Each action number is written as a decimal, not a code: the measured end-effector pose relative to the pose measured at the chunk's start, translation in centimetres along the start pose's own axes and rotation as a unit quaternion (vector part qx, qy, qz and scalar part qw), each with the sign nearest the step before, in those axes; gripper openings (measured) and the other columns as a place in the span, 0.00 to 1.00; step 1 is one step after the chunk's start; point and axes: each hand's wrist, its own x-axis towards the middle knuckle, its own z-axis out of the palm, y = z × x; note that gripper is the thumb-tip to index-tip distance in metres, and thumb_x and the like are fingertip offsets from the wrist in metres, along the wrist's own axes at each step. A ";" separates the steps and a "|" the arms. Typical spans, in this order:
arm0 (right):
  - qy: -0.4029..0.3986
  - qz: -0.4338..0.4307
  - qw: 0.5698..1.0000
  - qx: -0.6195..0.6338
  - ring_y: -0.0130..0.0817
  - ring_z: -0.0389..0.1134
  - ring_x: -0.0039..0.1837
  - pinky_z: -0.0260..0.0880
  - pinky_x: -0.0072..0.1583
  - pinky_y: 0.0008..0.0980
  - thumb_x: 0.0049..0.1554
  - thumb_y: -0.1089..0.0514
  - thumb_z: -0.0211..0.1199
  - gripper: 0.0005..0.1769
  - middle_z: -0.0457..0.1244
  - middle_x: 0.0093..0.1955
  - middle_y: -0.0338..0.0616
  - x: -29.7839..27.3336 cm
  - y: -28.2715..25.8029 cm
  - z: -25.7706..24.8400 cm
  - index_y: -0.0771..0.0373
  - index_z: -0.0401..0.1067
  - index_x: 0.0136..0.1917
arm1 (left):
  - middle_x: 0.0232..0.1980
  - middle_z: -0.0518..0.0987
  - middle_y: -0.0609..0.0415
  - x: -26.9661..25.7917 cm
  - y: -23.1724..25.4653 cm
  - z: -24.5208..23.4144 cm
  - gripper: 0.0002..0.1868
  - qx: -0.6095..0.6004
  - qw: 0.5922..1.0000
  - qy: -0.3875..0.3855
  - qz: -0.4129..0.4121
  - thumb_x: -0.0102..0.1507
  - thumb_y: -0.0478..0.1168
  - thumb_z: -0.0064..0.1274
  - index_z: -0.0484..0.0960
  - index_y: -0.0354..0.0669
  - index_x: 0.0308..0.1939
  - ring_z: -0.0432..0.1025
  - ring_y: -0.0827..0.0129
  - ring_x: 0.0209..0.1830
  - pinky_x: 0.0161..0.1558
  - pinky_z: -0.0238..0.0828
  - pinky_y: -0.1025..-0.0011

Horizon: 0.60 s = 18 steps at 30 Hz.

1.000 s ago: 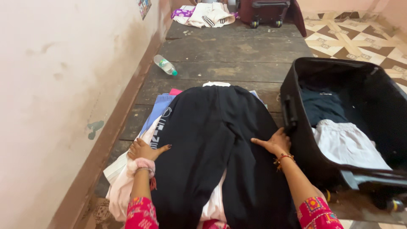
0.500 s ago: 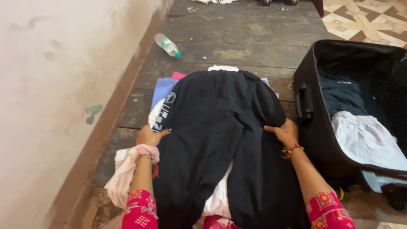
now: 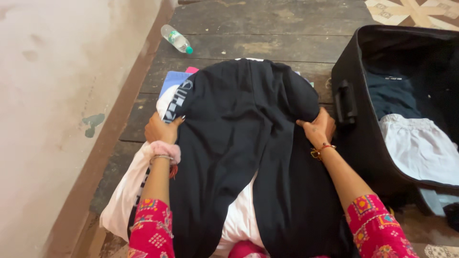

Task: The person folds black pants and a black shirt by hand on a wooden surface and places the shirt into a suitcase.

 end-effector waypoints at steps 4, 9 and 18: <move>0.040 -0.032 0.999 0.003 0.61 0.70 0.58 0.68 0.58 0.51 0.41 0.50 0.83 0.35 0.69 0.53 0.63 1.6 0.2 1.0 0.69 0.72 0.55 | 0.43 0.83 0.36 2.1 2.0 2.8 0.36 0.004 0.999 0.041 0.029 0.47 0.61 0.75 0.80 0.36 0.42 0.76 0.37 0.46 0.44 0.70 0.46; -0.017 0.051 0.999 -0.006 0.55 0.74 0.55 0.71 0.61 0.46 0.41 0.45 0.83 0.39 0.71 0.50 0.60 3.1 1.2 1.7 0.69 0.72 0.58 | 0.40 0.82 0.38 1.1 1.3 5.1 0.36 -0.015 0.997 0.047 0.059 0.48 0.64 0.71 0.80 0.39 0.43 0.76 0.38 0.43 0.41 0.70 0.46; 0.091 -0.159 0.976 -0.116 0.66 0.52 0.75 0.56 0.69 0.60 0.47 0.47 0.78 0.50 0.51 0.76 0.72 -1.1 -1.4 -0.5 0.66 0.58 0.76 | 0.74 0.63 0.35 -7.1 6.4 1.4 0.46 0.149 0.955 0.108 0.231 0.58 0.61 0.58 0.64 0.40 0.73 0.51 0.39 0.76 0.66 0.46 0.34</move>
